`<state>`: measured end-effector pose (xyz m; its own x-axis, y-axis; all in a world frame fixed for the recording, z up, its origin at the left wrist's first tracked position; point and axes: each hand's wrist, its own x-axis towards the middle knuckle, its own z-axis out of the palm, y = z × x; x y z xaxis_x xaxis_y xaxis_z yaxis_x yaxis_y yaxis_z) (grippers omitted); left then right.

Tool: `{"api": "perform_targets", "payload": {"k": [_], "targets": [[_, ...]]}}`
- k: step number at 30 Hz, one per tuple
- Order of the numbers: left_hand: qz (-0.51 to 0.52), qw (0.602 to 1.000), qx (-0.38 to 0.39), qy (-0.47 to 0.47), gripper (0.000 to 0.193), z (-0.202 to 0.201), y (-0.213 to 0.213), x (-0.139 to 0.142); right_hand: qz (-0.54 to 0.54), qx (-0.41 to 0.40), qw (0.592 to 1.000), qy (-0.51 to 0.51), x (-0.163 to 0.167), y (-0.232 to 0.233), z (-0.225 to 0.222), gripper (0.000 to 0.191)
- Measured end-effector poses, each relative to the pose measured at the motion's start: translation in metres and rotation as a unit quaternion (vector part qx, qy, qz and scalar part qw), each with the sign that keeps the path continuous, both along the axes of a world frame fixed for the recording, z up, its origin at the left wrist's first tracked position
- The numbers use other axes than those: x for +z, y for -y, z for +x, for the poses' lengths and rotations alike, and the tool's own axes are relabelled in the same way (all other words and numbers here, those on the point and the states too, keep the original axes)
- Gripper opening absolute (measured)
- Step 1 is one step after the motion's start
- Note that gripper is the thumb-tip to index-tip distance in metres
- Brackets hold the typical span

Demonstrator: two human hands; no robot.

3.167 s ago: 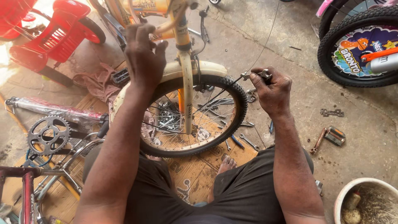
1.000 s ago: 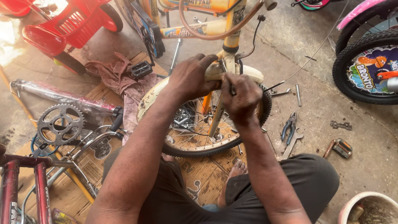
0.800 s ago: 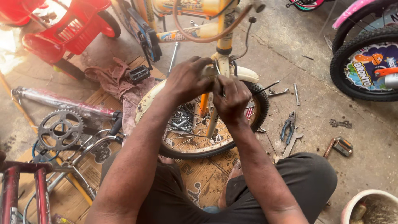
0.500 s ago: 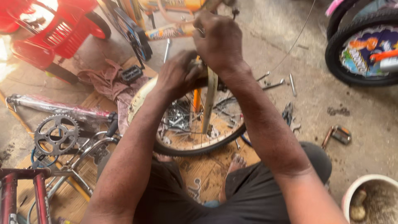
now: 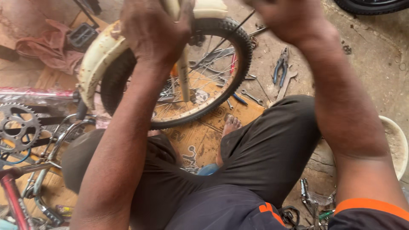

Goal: The person repairs a bicycle by adjusting the handlebars and front wheel using various tools. They use a wrench to tighten bolts on the handlebars and a screwdriver to adjust the brake cable near the front wheel.

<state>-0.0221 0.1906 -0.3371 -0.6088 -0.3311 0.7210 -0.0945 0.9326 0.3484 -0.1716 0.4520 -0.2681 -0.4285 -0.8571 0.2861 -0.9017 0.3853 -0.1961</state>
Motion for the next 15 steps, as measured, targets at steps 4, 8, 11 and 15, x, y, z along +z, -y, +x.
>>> {"api": "perform_targets", "payload": {"k": [4,8,11,15], "targets": [[0.02,1.0,-0.012,0.006,0.035,0.001,0.005,-0.001,0.03,-0.236,0.935,0.264,-0.036,-0.076,-0.029,0.029],[-0.057,0.997,-0.006,0.048,0.042,0.016,0.011,-0.004,0.073,-0.347,0.842,0.406,-0.123,-0.113,-0.029,0.031],[-0.103,0.992,-0.016,0.071,0.06,0.027,0.013,-0.002,0.085,-0.375,0.783,0.488,-0.19,-0.118,-0.011,0.034],[-0.023,0.994,-0.033,0.1,0.069,0.037,0.012,0.008,-0.014,-0.311,0.731,0.608,-0.262,-0.103,0.023,0.04]]}}
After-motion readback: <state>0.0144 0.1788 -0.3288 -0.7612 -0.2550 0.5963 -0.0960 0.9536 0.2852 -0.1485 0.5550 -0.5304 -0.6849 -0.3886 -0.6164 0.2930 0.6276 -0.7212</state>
